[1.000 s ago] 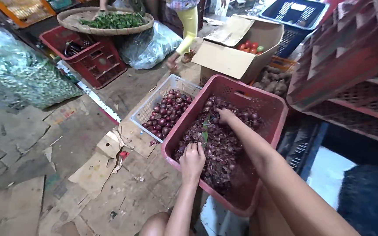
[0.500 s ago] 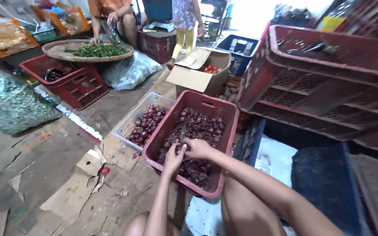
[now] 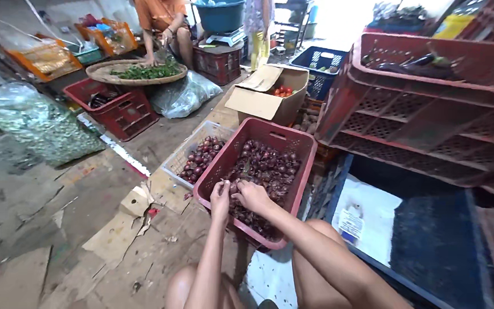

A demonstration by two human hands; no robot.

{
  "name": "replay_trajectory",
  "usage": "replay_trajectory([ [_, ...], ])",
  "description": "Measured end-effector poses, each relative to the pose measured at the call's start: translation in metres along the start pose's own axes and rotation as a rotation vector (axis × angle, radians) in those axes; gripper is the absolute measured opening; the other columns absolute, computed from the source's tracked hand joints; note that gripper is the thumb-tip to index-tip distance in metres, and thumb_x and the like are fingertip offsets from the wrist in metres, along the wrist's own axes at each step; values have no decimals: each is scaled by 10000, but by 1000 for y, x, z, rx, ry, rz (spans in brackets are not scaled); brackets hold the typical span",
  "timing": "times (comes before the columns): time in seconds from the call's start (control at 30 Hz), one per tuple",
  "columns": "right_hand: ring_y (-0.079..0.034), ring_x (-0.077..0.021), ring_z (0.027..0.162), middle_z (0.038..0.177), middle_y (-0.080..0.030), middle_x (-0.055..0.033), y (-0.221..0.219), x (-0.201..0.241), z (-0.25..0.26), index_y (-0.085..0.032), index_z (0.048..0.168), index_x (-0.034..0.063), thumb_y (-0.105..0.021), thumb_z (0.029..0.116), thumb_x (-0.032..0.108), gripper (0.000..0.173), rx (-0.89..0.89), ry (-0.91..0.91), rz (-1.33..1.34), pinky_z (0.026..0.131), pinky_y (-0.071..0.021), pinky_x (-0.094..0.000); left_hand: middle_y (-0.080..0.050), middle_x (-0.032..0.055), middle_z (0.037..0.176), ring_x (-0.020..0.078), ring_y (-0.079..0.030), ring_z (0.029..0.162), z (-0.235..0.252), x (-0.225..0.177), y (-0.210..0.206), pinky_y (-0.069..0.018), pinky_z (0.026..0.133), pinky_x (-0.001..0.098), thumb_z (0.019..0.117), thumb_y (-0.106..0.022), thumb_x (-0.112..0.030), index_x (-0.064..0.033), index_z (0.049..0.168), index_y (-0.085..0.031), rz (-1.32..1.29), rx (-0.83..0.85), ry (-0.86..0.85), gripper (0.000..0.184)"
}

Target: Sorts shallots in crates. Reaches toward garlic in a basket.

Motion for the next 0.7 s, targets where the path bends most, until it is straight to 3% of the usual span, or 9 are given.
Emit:
replay_trajectory([
  [0.07, -621, -410, 1201, 1297, -632, -213, -4, 11, -3, -617, 1275, -1, -397, 1103, 387, 479, -7, 51, -127, 925, -537, -576, -693, 166, 1030, 207, -694, 819, 2, 2, 6, -593, 715, 377, 1040, -610, -258, -36, 1485, -422, 68, -29, 42, 532],
  [0.13, -645, -402, 1154, 1263, -644, -208, -5, 21, -6, -624, 1255, 2, -338, 1110, 298, 436, -43, 122, -188, 879, -556, -548, -688, 211, 1072, 262, -725, 807, 4, 7, 11, -629, 701, 424, 1050, -600, -270, -63, 1558, -308, 8, -31, 135, 621],
  [0.27, -663, -396, 1120, 1269, -641, -206, -4, 24, -5, -618, 1252, 10, -341, 1091, 242, 396, -40, 201, -207, 854, -561, -553, -684, 175, 1123, 254, -711, 905, 1, 8, 5, -614, 792, 410, 1108, -455, -259, 11, 1383, -536, -128, 115, 211, 394],
  [0.33, -662, -394, 1129, 1251, -663, -194, -1, 24, -4, -637, 1266, 29, -347, 1089, 280, 423, -69, 240, -203, 852, -556, -564, -667, 135, 1185, 213, -689, 980, -3, 4, -1, -594, 844, 386, 1100, -475, -264, -21, 1406, -517, -89, 216, 160, 393],
  [0.4, -679, -358, 1102, 1181, -695, -169, 7, 20, -3, -681, 1170, 33, -380, 1069, 302, 416, -150, 217, -135, 850, -559, -553, -663, 136, 1221, 203, -677, 1044, -3, -8, -2, -582, 899, 376, 1053, -576, -199, -33, 1398, -537, -30, 250, 39, 384],
  [0.5, -706, -316, 973, 1010, -726, -148, 25, 1, 0, -714, 1031, 44, -430, 1043, 340, 411, -175, -38, 218, 841, -545, -573, -662, 164, 1193, 221, -677, 1012, -1, -30, 1, -579, 905, 387, 1013, -607, -86, 2, 1398, -526, -121, 199, -83, 403],
  [0.57, -699, -300, 959, 1001, -723, -144, 26, -11, 1, -717, 1101, 61, -468, 1039, 322, 367, -144, -153, 411, 872, -543, -564, -631, 191, 1258, 254, -681, 1035, -4, -32, 6, -577, 932, 413, 1011, -558, 5, -13, 1470, -445, -294, 173, -54, 473],
  [0.63, -680, -275, 1109, 1196, -704, -117, 31, -13, 3, -611, 1367, 108, -541, 1024, 259, 381, -124, -151, 453, 986, -538, -535, -601, 206, 1352, 282, -671, 1106, -3, -38, 4, -558, 977, 427, 1010, -497, 56, -11, 1489, -403, -416, 193, -38, 493],
  [0.7, -653, -259, 1186, 1293, -674, -108, 41, -6, 0, -554, 1449, 123, -543, 1046, 265, 427, -171, -82, 471, 1038, -516, -508, -582, 195, 1400, 283, -650, 1161, -4, -44, -1, -537, 1006, 425, 1013, -484, 62, -13, 1471, -426, -437, 230, -63, 468],
])
Point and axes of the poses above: each hand's wrist, its own z-axis towards the middle knuckle, its own y-axis out of the back of the hand, x = y × z, the point moved 10 cm from there along z, towards the middle knuckle
